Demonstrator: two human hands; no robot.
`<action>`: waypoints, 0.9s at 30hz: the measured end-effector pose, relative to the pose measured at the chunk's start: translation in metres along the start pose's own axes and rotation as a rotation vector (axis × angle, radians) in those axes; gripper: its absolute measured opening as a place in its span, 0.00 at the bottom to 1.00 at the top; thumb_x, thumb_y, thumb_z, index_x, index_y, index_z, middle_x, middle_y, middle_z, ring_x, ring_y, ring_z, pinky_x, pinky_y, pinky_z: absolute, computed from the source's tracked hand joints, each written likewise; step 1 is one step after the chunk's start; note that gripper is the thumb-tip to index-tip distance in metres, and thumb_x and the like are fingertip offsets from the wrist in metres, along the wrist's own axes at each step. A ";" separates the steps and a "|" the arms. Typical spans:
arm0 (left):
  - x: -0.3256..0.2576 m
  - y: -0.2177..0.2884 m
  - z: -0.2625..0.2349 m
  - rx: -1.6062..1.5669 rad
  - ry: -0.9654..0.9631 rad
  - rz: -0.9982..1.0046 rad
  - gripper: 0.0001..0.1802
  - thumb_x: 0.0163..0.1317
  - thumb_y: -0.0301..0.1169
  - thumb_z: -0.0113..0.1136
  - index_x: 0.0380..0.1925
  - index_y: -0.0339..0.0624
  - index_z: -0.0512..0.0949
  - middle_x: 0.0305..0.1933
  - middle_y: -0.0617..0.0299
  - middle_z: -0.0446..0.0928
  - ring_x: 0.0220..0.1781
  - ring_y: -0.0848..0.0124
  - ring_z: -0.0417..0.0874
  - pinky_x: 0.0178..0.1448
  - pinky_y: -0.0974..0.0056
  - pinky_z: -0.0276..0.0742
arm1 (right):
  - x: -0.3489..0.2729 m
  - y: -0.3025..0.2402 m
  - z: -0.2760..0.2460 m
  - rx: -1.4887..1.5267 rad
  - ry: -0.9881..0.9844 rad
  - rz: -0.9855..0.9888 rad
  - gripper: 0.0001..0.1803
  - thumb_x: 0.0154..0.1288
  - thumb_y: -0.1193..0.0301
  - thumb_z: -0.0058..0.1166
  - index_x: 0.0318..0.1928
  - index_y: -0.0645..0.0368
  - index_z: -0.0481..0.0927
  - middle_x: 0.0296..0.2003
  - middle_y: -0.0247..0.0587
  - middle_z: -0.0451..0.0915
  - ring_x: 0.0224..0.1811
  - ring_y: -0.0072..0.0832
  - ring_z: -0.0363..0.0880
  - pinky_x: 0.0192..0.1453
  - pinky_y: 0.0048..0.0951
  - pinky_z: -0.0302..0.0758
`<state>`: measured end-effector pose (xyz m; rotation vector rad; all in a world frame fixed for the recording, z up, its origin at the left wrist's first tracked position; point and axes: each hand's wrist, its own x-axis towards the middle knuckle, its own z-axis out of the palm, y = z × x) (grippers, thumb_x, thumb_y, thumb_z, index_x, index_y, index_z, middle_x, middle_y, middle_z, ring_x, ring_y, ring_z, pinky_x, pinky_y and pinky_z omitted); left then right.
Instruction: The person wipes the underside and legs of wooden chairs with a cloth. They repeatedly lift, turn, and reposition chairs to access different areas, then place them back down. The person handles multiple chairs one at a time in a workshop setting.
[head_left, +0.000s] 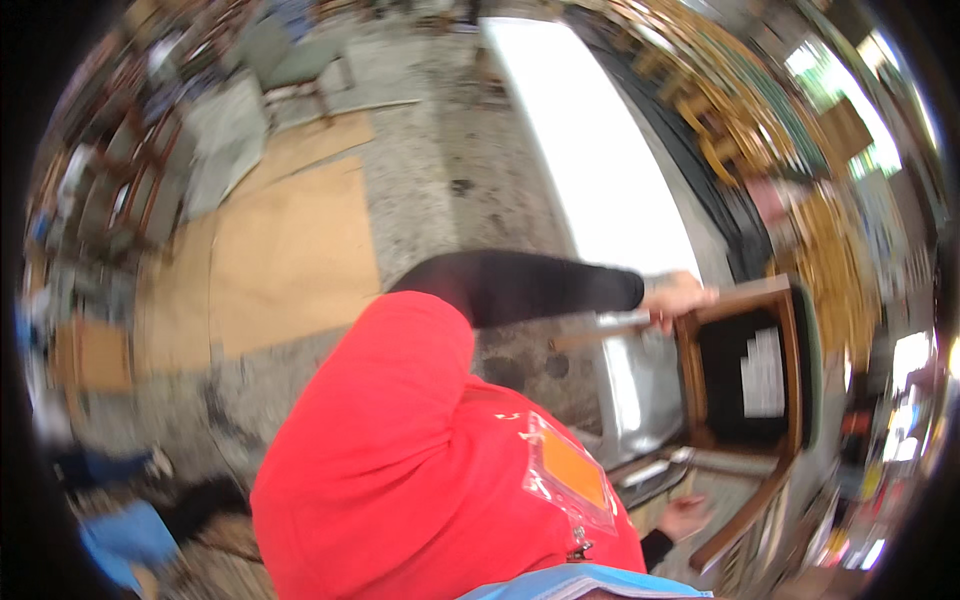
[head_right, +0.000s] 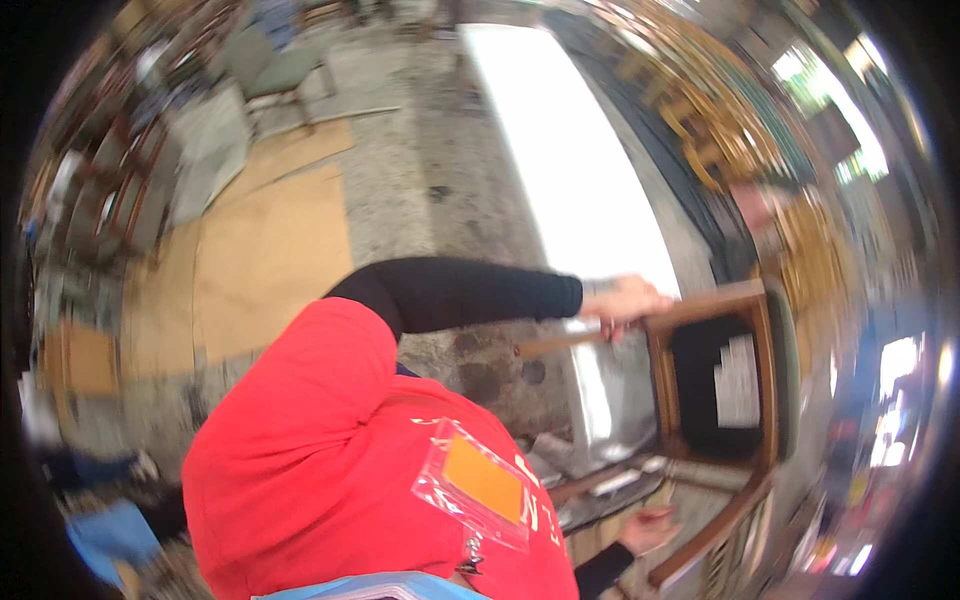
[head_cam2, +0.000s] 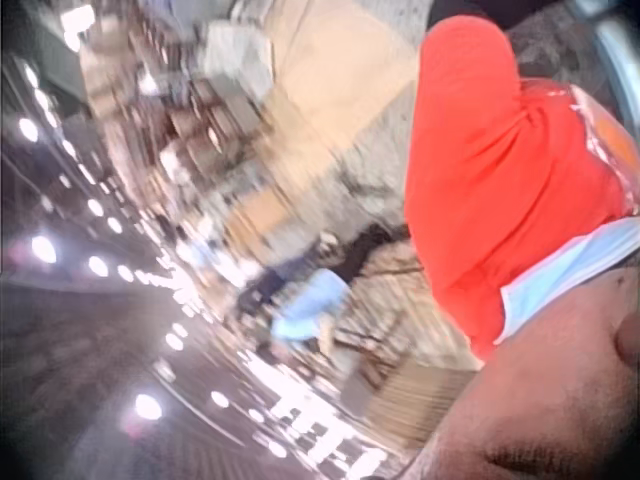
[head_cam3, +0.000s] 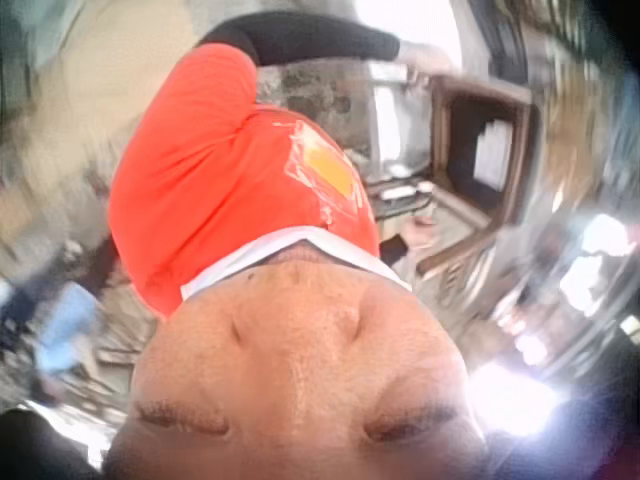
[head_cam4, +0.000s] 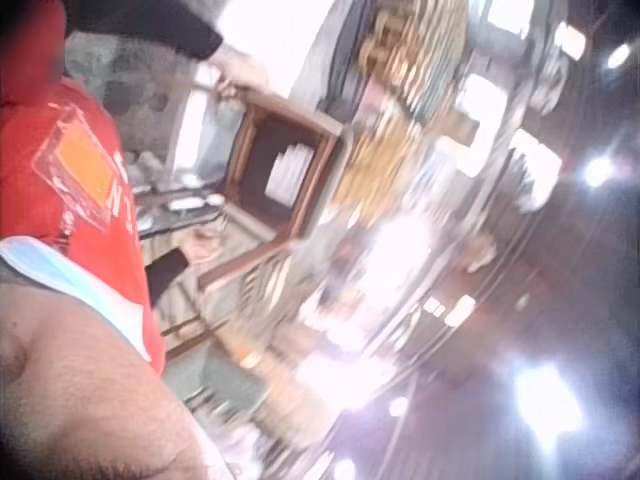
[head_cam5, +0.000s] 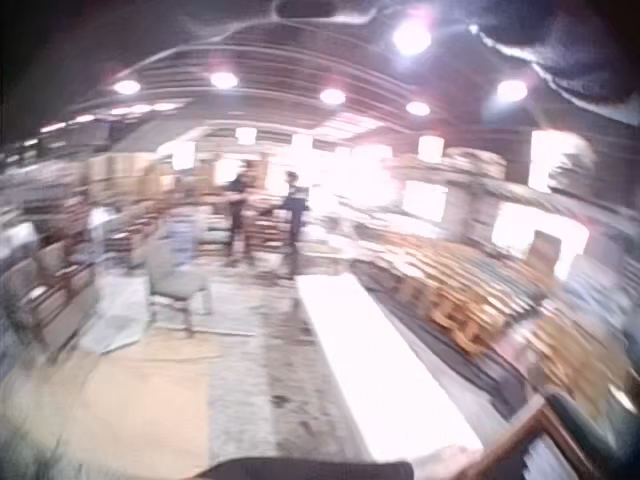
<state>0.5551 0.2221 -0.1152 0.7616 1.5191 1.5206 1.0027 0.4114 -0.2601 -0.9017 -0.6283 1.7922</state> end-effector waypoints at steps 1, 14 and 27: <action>-0.014 -0.026 -0.016 -0.044 -0.022 -0.061 0.26 0.71 0.51 0.55 0.47 0.34 0.77 0.28 0.51 0.81 0.16 0.64 0.83 0.15 0.64 0.77 | 0.000 0.056 0.000 -0.048 0.214 0.096 0.30 0.77 0.48 0.45 0.63 0.59 0.73 0.41 0.34 0.83 0.40 0.17 0.80 0.46 0.20 0.83; -0.479 -0.313 -0.309 -0.212 0.932 -0.966 0.23 0.70 0.48 0.48 0.24 0.43 0.72 0.11 0.58 0.66 0.10 0.62 0.75 0.13 0.57 0.68 | -0.096 0.406 0.251 -1.635 -1.153 0.002 0.17 0.65 0.64 0.60 0.28 0.69 0.82 0.20 0.36 0.78 0.24 0.26 0.79 0.32 0.35 0.76; -0.523 -0.276 -0.537 -0.467 1.372 -0.496 0.14 0.73 0.39 0.54 0.35 0.38 0.75 0.26 0.59 0.79 0.24 0.68 0.83 0.28 0.61 0.81 | -0.025 0.587 0.313 -2.529 -1.157 0.005 0.28 0.62 0.54 0.55 0.40 0.72 0.85 0.38 0.68 0.84 0.48 0.57 0.84 0.52 0.49 0.78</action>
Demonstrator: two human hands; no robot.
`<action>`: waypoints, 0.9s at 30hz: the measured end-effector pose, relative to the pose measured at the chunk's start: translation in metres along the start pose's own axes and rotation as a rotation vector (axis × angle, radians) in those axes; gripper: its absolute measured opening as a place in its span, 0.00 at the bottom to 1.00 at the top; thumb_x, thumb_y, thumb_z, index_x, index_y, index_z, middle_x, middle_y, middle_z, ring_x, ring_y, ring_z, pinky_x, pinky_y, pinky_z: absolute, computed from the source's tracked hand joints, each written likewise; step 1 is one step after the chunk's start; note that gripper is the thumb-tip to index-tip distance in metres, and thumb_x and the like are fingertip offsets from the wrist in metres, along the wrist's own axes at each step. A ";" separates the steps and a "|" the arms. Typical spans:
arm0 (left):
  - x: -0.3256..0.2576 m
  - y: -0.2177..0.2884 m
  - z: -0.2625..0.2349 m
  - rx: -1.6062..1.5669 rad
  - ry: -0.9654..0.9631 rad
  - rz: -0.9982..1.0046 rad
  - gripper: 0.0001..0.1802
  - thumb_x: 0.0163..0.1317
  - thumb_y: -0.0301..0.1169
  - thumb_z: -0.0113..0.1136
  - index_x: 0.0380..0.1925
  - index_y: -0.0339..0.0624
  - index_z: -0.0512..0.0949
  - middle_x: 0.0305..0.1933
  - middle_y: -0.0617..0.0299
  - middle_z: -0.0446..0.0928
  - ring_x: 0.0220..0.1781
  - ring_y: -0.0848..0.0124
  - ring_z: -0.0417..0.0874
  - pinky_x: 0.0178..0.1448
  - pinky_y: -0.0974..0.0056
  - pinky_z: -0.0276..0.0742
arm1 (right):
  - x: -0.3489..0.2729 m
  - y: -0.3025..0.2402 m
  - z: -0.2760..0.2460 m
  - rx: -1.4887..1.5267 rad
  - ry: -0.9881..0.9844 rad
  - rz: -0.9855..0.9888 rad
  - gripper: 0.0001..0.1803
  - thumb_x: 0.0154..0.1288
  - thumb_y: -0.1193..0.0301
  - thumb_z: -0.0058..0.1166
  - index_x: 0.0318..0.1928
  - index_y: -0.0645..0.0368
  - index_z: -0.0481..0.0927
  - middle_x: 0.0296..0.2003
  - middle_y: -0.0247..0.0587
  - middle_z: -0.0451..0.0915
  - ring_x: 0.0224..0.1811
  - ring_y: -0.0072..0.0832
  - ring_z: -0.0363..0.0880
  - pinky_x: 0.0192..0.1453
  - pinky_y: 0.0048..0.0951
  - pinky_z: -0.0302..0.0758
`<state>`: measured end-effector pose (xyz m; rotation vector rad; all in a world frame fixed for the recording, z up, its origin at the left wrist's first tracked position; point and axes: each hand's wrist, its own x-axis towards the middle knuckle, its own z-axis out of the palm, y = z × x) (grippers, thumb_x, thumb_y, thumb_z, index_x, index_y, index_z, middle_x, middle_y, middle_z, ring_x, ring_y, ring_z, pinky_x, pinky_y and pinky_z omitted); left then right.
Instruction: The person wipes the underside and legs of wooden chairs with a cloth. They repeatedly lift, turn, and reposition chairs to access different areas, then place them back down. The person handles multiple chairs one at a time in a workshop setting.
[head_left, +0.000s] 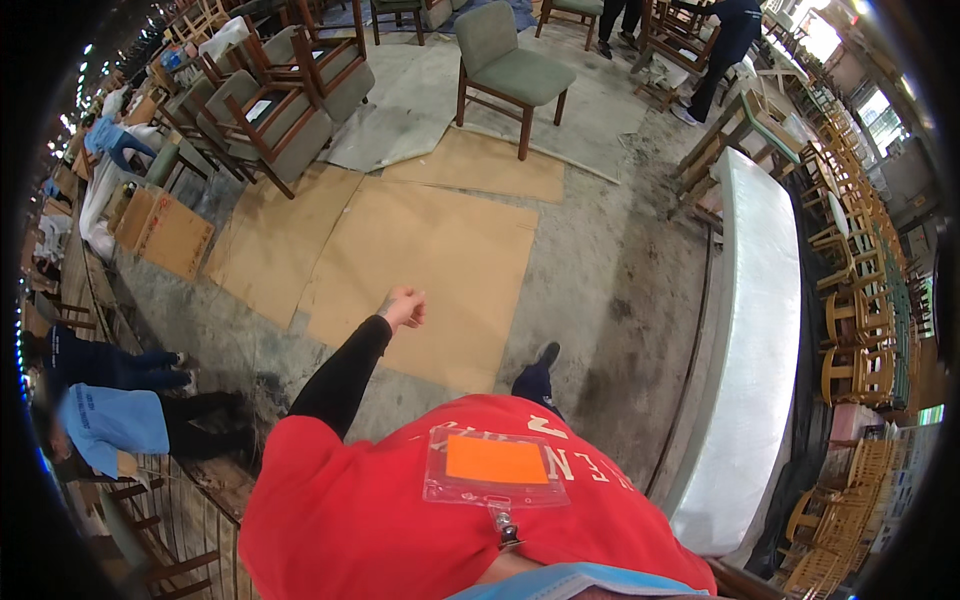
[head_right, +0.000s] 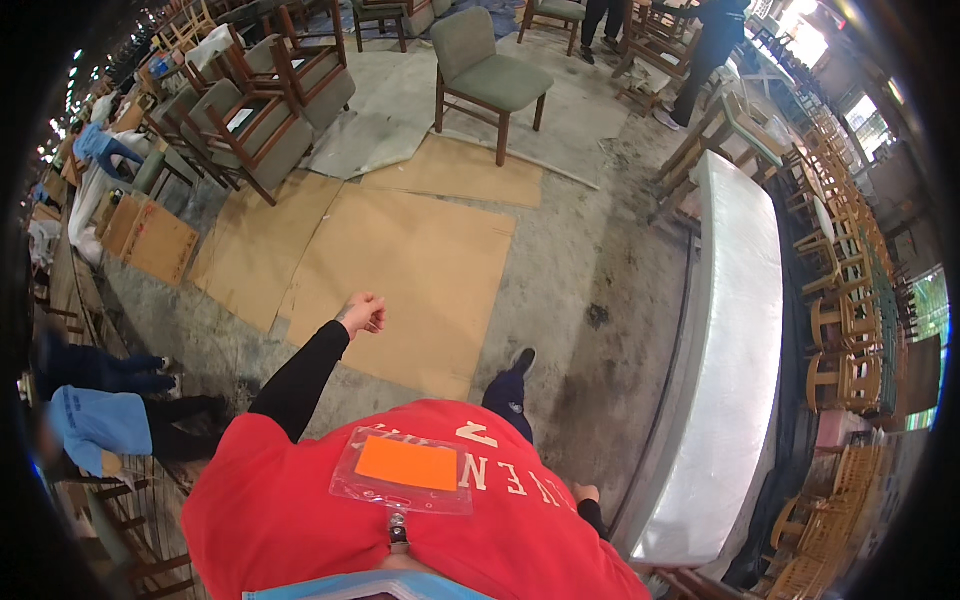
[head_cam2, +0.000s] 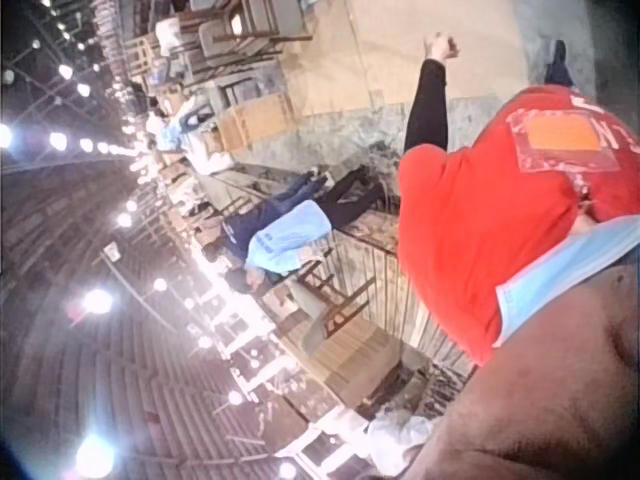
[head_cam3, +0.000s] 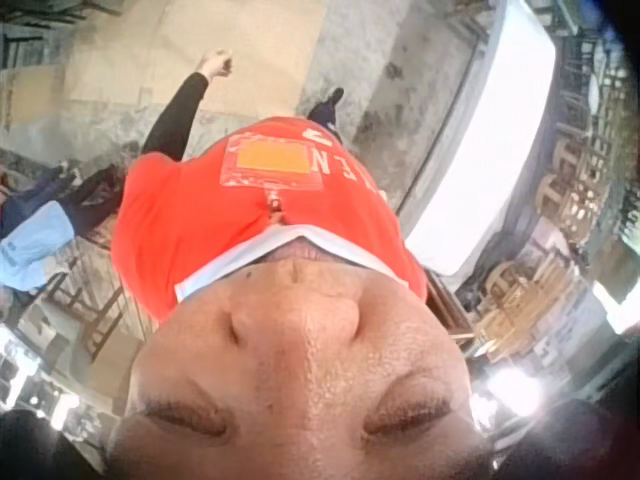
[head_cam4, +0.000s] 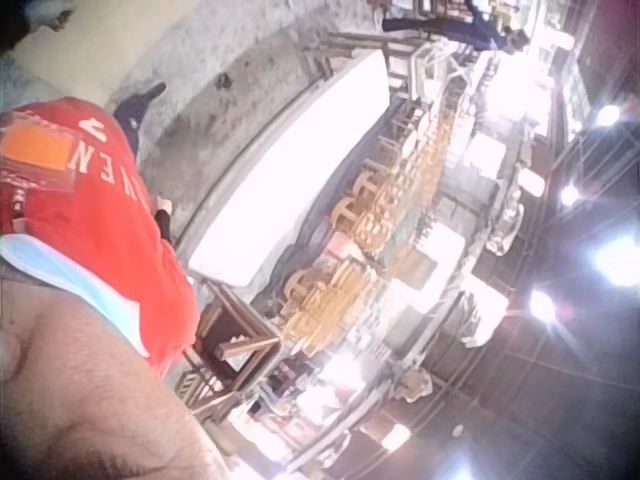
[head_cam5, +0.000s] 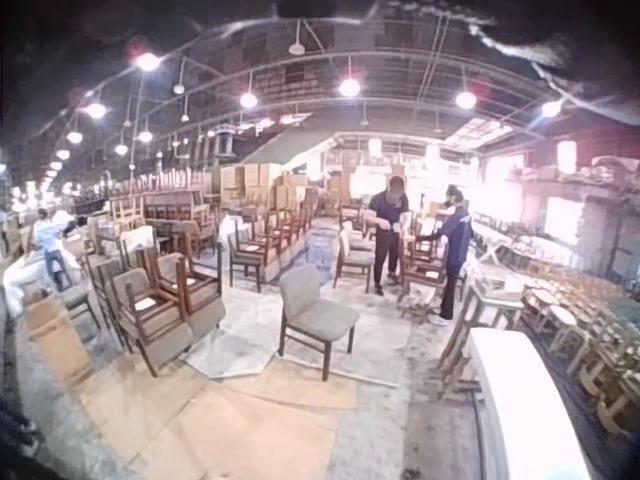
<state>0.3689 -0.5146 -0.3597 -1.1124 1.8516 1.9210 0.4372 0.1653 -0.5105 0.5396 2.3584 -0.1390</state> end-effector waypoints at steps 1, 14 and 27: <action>0.009 0.012 0.000 0.038 0.003 0.014 0.13 0.73 0.38 0.55 0.34 0.39 0.75 0.27 0.60 0.80 0.25 0.68 0.84 0.29 0.62 0.81 | 0.021 -0.019 -0.008 0.005 0.003 -0.019 0.28 0.63 0.53 0.56 0.39 0.72 0.85 0.38 0.68 0.84 0.50 0.57 0.84 0.52 0.48 0.78; -0.030 0.016 -0.021 -0.240 0.332 -0.493 0.09 0.65 0.33 0.54 0.30 0.41 0.79 0.25 0.54 0.80 0.25 0.56 0.84 0.27 0.50 0.81 | 0.275 -0.557 -0.349 0.013 0.121 -0.722 0.17 0.69 0.61 0.54 0.30 0.62 0.83 0.25 0.52 0.85 0.27 0.49 0.86 0.41 0.45 0.81; 0.093 0.069 -0.137 -0.336 0.434 -0.655 0.08 0.60 0.31 0.60 0.26 0.39 0.84 0.29 0.53 0.85 0.25 0.63 0.86 0.26 0.56 0.79 | 0.208 -0.926 -0.259 -0.434 -0.129 -1.002 0.28 0.71 0.49 0.45 0.40 0.62 0.87 0.35 0.57 0.86 0.40 0.52 0.87 0.48 0.52 0.80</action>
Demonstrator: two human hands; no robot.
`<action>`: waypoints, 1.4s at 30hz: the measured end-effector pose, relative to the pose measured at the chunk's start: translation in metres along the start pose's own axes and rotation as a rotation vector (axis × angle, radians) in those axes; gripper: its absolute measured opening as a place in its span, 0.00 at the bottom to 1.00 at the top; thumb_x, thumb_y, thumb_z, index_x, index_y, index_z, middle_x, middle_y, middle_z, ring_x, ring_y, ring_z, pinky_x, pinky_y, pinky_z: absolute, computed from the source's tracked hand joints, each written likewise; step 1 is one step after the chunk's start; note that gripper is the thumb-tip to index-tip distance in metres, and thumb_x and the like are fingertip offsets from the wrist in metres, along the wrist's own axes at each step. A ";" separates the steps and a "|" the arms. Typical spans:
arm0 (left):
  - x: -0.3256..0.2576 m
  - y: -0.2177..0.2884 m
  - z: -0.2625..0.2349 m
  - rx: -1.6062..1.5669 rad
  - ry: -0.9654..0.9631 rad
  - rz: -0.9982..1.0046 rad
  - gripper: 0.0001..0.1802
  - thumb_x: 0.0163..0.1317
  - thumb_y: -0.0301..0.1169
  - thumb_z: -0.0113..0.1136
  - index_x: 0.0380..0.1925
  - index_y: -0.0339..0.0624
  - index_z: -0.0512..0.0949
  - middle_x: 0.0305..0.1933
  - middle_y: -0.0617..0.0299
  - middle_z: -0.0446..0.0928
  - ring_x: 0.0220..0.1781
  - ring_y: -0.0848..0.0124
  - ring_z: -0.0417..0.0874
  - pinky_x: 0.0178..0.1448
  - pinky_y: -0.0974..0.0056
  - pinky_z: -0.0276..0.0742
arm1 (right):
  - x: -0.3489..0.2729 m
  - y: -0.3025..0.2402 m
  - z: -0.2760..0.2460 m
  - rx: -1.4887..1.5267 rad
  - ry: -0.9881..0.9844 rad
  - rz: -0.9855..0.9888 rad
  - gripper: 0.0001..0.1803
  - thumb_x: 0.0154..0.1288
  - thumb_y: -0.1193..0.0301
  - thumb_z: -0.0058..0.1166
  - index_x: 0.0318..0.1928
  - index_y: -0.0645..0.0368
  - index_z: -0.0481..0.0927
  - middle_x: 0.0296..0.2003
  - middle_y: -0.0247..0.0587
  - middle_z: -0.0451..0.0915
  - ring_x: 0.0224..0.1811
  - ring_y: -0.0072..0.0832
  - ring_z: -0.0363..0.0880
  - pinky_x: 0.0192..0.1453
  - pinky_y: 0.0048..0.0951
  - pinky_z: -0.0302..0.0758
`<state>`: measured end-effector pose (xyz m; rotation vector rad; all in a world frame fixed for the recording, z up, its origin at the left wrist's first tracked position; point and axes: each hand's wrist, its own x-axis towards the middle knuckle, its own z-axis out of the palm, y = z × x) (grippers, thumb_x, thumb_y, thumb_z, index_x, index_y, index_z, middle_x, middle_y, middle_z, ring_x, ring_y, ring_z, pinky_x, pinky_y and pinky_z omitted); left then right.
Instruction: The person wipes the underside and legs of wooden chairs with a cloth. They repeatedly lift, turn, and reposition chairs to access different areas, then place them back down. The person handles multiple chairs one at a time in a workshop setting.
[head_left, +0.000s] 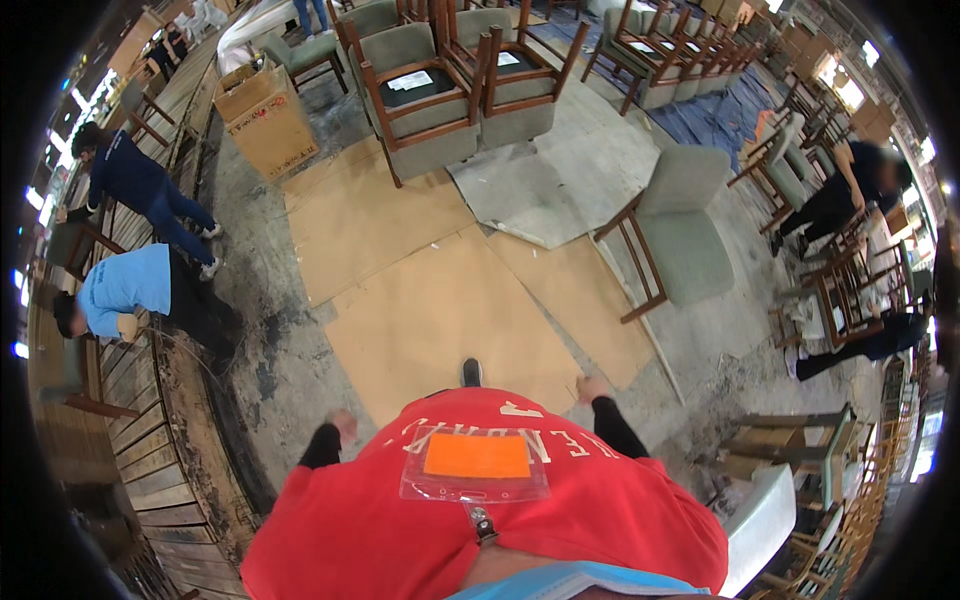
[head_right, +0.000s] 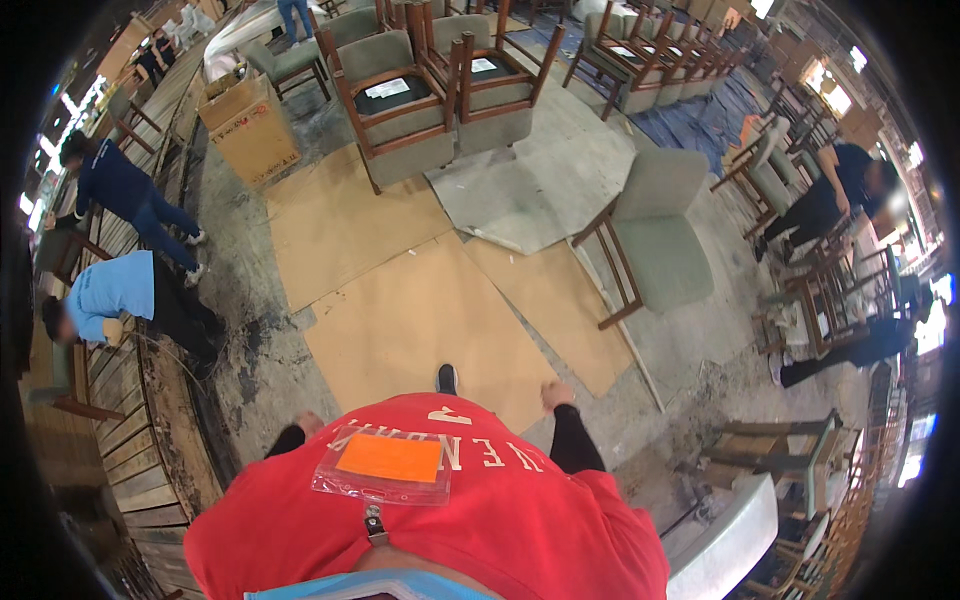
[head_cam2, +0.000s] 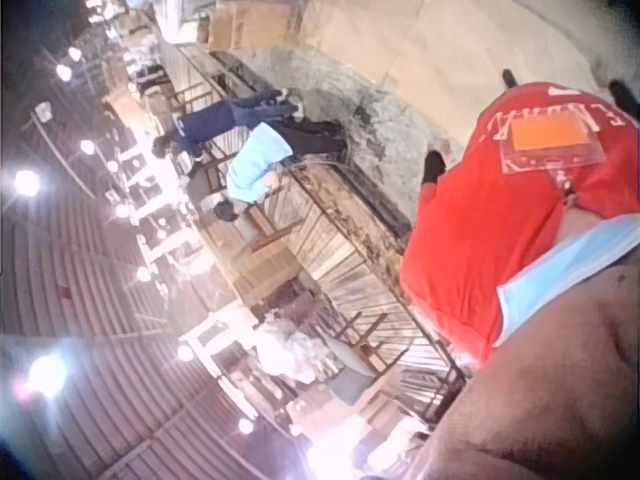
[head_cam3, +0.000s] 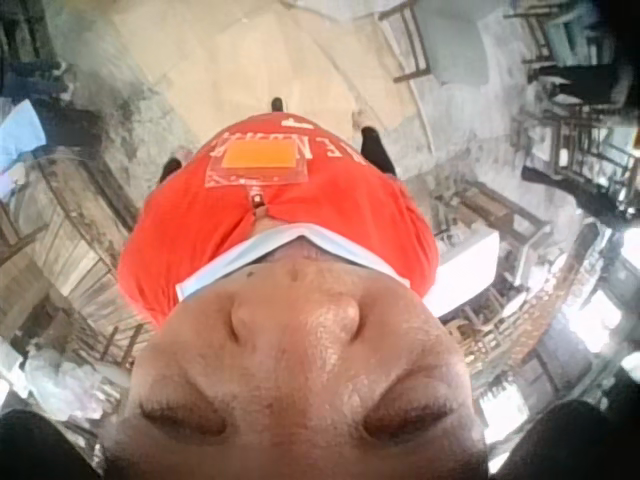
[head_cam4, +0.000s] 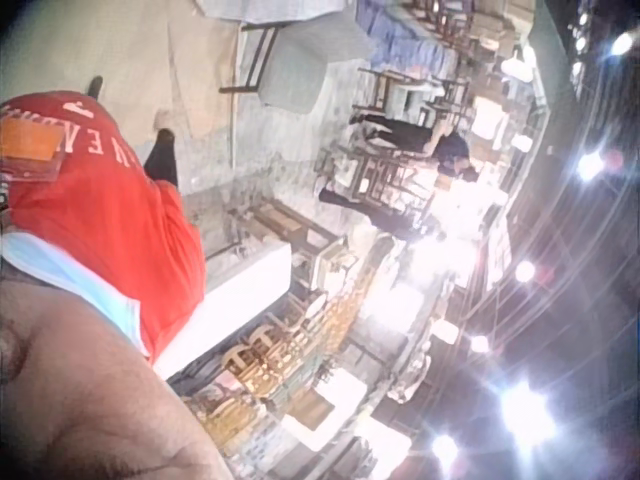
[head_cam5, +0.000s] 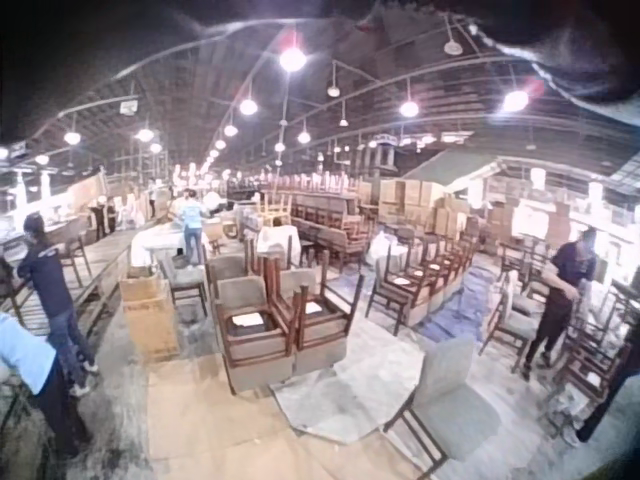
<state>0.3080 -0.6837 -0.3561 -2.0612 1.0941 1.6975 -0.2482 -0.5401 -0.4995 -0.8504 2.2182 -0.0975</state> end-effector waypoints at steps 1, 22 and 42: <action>0.002 0.032 -0.025 -0.001 0.102 0.049 0.08 0.59 0.30 0.60 0.26 0.40 0.84 0.29 0.53 0.85 0.25 0.64 0.85 0.26 0.56 0.79 | 0.001 -0.020 0.025 -0.254 -0.137 -0.184 0.27 0.72 0.51 0.46 0.43 0.63 0.87 0.34 0.54 0.87 0.38 0.50 0.87 0.50 0.50 0.81; 0.072 0.244 -0.110 0.749 0.382 0.193 0.17 0.57 0.48 0.59 0.29 0.50 0.88 0.29 0.55 0.87 0.30 0.55 0.86 0.34 0.46 0.78 | 0.449 -0.427 -0.190 -0.099 0.002 -0.383 0.24 0.68 0.55 0.45 0.36 0.65 0.86 0.26 0.54 0.85 0.36 0.51 0.87 0.50 0.47 0.82; 0.329 0.603 -0.722 -0.387 0.463 1.034 0.12 0.70 0.35 0.64 0.42 0.37 0.77 0.33 0.61 0.83 0.33 0.73 0.85 0.39 0.69 0.80 | 0.515 -0.799 -0.121 0.508 -0.145 0.060 0.16 0.69 0.58 0.55 0.41 0.59 0.81 0.29 0.41 0.81 0.24 0.33 0.82 0.29 0.37 0.80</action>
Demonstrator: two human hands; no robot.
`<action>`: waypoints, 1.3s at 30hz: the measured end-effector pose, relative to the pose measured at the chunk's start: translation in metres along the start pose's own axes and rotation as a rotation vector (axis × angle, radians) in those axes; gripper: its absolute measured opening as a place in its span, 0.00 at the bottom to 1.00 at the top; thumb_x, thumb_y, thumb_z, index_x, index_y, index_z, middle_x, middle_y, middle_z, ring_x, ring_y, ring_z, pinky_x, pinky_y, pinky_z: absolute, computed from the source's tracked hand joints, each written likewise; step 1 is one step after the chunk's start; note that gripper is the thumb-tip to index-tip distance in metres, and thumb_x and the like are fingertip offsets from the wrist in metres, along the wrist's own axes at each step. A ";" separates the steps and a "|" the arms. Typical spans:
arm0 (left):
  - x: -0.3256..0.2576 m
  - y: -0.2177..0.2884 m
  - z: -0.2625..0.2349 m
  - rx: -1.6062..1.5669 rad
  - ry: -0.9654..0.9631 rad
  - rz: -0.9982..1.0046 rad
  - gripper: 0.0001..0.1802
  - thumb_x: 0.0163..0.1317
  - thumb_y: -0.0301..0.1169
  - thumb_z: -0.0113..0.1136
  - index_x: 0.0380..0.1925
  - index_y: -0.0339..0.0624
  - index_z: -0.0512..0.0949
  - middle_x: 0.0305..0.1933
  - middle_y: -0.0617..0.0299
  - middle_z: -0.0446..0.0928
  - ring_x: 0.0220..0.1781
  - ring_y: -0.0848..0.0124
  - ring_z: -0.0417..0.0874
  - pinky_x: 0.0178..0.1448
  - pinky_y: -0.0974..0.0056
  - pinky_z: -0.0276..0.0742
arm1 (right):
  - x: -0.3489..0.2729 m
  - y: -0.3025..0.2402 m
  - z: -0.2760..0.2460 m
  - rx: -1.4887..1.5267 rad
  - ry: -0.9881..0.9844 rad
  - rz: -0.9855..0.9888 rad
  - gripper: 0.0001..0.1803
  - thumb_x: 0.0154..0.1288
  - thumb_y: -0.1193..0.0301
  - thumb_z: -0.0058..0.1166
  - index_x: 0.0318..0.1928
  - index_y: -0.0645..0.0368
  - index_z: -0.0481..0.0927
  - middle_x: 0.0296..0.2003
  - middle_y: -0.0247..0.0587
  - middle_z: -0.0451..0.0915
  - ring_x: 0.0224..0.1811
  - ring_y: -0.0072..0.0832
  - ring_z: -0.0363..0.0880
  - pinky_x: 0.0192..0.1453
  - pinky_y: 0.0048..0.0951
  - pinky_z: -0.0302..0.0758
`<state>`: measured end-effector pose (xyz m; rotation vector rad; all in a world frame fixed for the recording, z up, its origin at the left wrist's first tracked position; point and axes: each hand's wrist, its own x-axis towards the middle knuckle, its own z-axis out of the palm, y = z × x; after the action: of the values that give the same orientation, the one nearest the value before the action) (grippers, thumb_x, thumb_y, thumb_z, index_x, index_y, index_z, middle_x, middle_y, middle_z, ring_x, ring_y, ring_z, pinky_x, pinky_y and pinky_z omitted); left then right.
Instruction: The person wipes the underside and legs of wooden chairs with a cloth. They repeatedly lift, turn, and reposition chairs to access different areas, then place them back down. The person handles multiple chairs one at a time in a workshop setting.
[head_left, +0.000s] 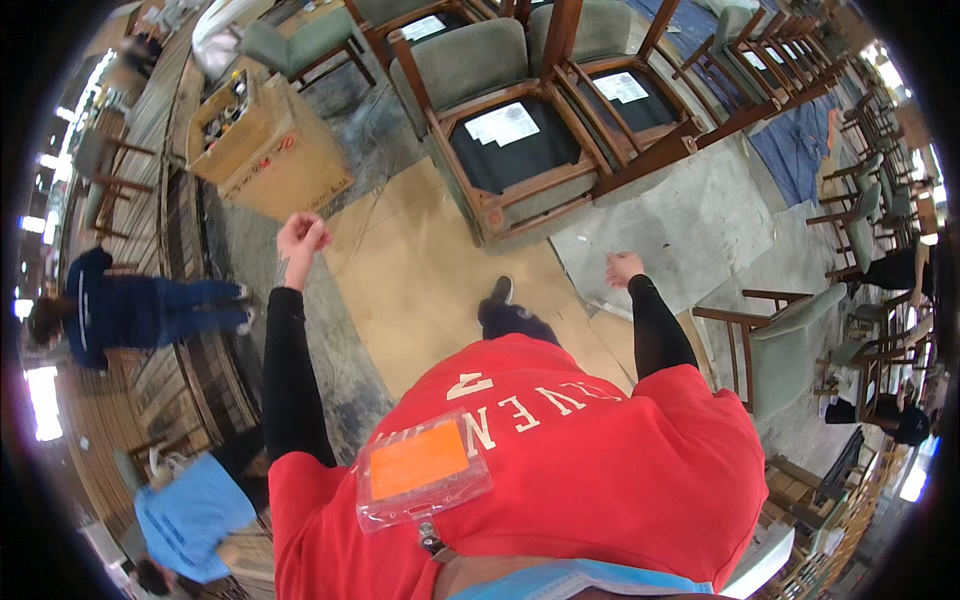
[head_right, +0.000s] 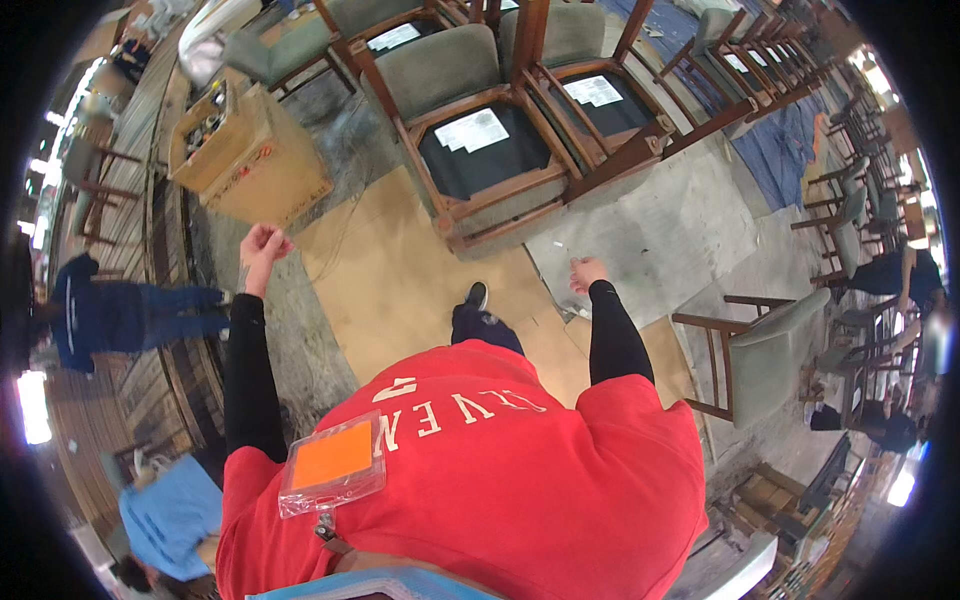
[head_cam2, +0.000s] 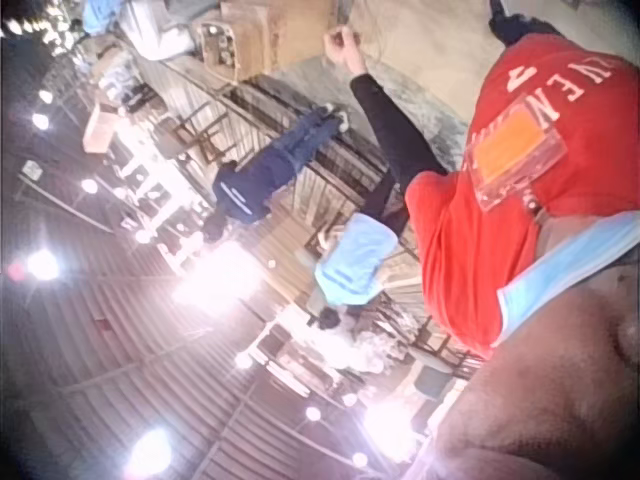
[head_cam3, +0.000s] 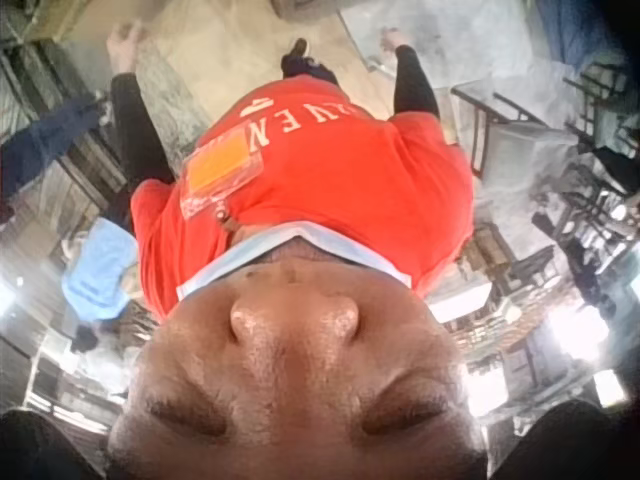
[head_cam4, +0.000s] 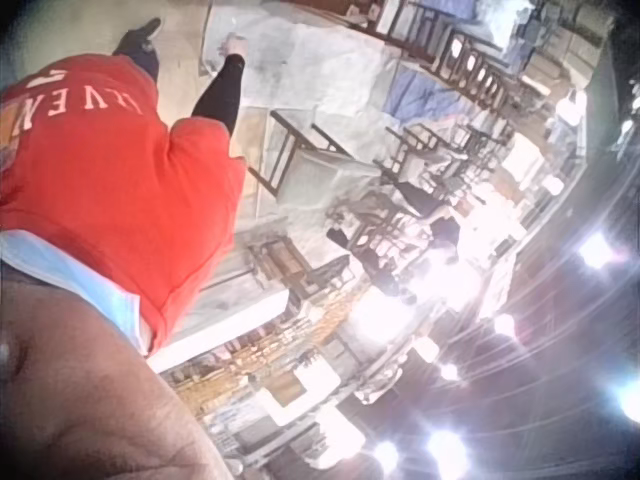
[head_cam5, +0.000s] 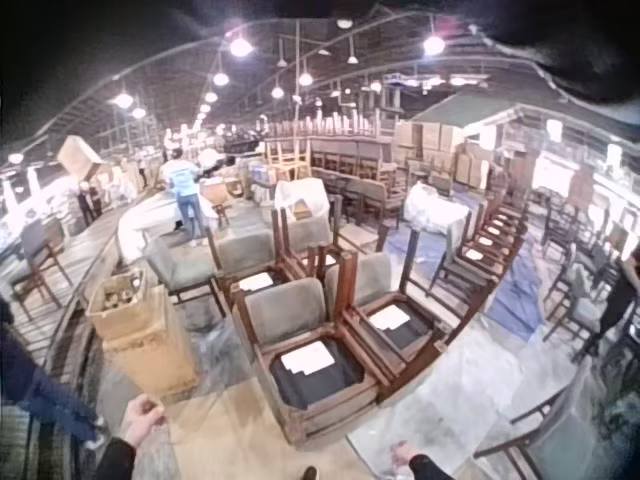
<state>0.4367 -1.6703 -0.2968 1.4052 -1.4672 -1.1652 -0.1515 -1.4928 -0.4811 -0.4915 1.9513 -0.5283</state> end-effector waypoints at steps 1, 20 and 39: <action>0.038 0.017 0.025 -0.045 -0.075 0.022 0.15 0.69 0.36 0.65 0.47 0.38 0.76 0.37 0.60 0.83 0.37 0.72 0.85 0.43 0.68 0.81 | 0.013 -0.002 -0.002 0.071 0.039 0.023 0.16 0.69 0.58 0.55 0.42 0.59 0.80 0.30 0.42 0.81 0.26 0.34 0.83 0.30 0.37 0.81; 0.431 0.032 0.159 0.044 -0.493 0.206 0.48 0.55 0.35 0.78 0.73 0.40 0.62 0.70 0.54 0.71 0.71 0.62 0.71 0.74 0.55 0.66 | 0.019 -0.126 0.218 1.208 -0.572 0.493 0.32 0.75 0.55 0.51 0.65 0.68 0.63 0.51 0.65 0.81 0.53 0.50 0.84 0.56 0.47 0.83; 0.425 0.124 0.202 -0.305 -0.985 0.428 0.15 0.49 0.15 0.60 0.35 0.42 0.72 0.35 0.60 0.77 0.44 0.66 0.80 0.66 0.50 0.73 | -0.037 -0.099 0.232 1.774 -0.617 0.556 0.26 0.74 0.67 0.46 0.64 0.75 0.62 0.49 0.58 0.77 0.33 0.28 0.81 0.35 0.27 0.85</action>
<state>0.1718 -2.0769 -0.2584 0.2226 -1.9693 -1.7892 0.0847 -1.5879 -0.4891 0.8926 0.4501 -1.2433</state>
